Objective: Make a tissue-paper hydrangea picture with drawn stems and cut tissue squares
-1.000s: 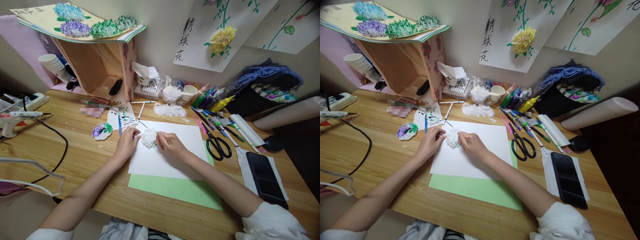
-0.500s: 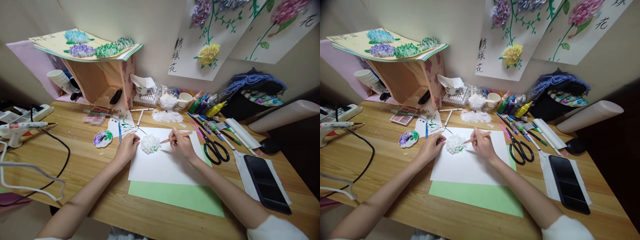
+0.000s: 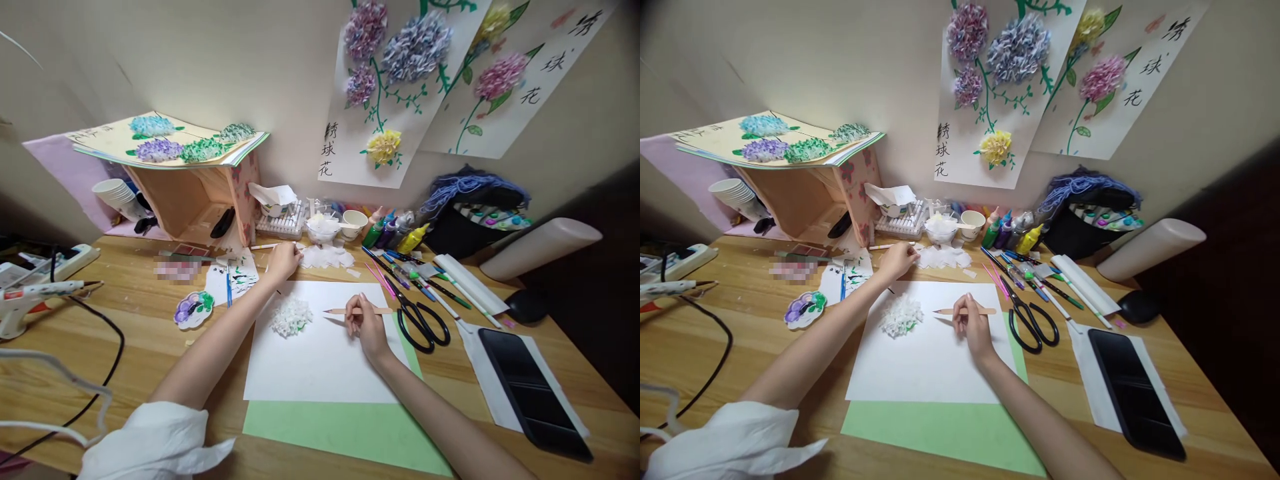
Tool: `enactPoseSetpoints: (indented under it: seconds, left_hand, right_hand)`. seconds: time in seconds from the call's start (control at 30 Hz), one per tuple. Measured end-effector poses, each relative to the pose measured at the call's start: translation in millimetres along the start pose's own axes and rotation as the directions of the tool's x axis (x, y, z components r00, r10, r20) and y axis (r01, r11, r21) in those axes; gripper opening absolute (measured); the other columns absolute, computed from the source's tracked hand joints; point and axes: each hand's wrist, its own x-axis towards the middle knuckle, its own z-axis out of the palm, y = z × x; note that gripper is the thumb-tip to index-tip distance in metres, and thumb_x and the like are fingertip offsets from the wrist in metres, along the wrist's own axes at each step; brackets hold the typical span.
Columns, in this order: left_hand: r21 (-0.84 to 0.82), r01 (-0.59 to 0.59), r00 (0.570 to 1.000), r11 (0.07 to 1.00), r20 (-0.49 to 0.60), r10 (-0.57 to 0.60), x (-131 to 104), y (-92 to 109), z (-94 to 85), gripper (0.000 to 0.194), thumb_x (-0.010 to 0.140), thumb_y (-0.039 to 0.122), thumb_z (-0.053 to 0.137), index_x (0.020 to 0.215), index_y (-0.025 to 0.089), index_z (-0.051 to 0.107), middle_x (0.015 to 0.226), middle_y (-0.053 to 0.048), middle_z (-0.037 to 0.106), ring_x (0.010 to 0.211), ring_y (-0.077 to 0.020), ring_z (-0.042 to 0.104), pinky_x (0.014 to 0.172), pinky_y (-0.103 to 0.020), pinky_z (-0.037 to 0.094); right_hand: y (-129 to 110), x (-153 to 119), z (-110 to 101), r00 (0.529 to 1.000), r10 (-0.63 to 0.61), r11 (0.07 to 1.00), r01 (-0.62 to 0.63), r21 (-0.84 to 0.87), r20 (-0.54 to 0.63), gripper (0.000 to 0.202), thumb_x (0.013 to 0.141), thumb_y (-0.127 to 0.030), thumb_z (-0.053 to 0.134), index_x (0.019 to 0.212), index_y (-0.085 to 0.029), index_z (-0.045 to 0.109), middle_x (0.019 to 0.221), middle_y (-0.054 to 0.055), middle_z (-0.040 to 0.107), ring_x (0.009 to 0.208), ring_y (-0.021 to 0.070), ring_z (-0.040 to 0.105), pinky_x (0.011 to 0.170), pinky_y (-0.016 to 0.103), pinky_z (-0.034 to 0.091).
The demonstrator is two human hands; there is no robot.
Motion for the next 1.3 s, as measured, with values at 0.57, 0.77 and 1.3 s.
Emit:
enactPoseSetpoints:
  seconds: [0.57,0.77,1.3]
  left_hand:
    - [-0.357,-0.255,0.852,0.898,0.357,0.384,-107.6,26.3,-62.2,0.019,0.080,0.039,0.057,0.077,0.021,0.064,0.084,-0.002,0.064,0.082,-0.0177,0.056,0.076,-0.028,0.042]
    - [-0.040,-0.230,0.932,0.972,0.276,0.233,-135.1,19.6,-27.1,0.012,0.077,0.030,0.059,0.072,0.021,0.064,0.083,-0.005,0.059,0.087,-0.0234,0.052,0.070,-0.033,0.041]
    - [0.048,-0.125,0.989,0.991,0.085,0.121,-134.7,14.6,-22.8,0.017,0.084,0.033,0.049,0.078,0.020,0.058,0.081,-0.004,0.059,0.081,-0.0205,0.055,0.066,-0.031,0.040]
  right_hand:
    - [-3.2,-12.4,-3.8,0.978,-0.189,0.978,0.180,-0.102,-0.089,0.046,0.090,-0.051,0.030,0.059,-0.022,0.046,0.044,-0.003,0.044,0.039,0.0112,0.041,0.041,0.025,0.031]
    - [-1.1,-24.9,-7.3,0.977,-0.148,0.976,0.170,-0.139,0.156,0.054,0.089,-0.054,0.027,0.050,-0.021,0.047,0.040,-0.002,0.039,0.035,0.0108,0.033,0.037,0.026,0.024]
    - [-9.4,-24.2,4.4,0.855,-0.076,0.823,0.345,-0.452,0.513,0.036,0.096,-0.037,0.029,0.075,-0.020,0.053,0.065,0.000,0.054,0.061,0.0124,0.052,0.066,0.026,0.041]
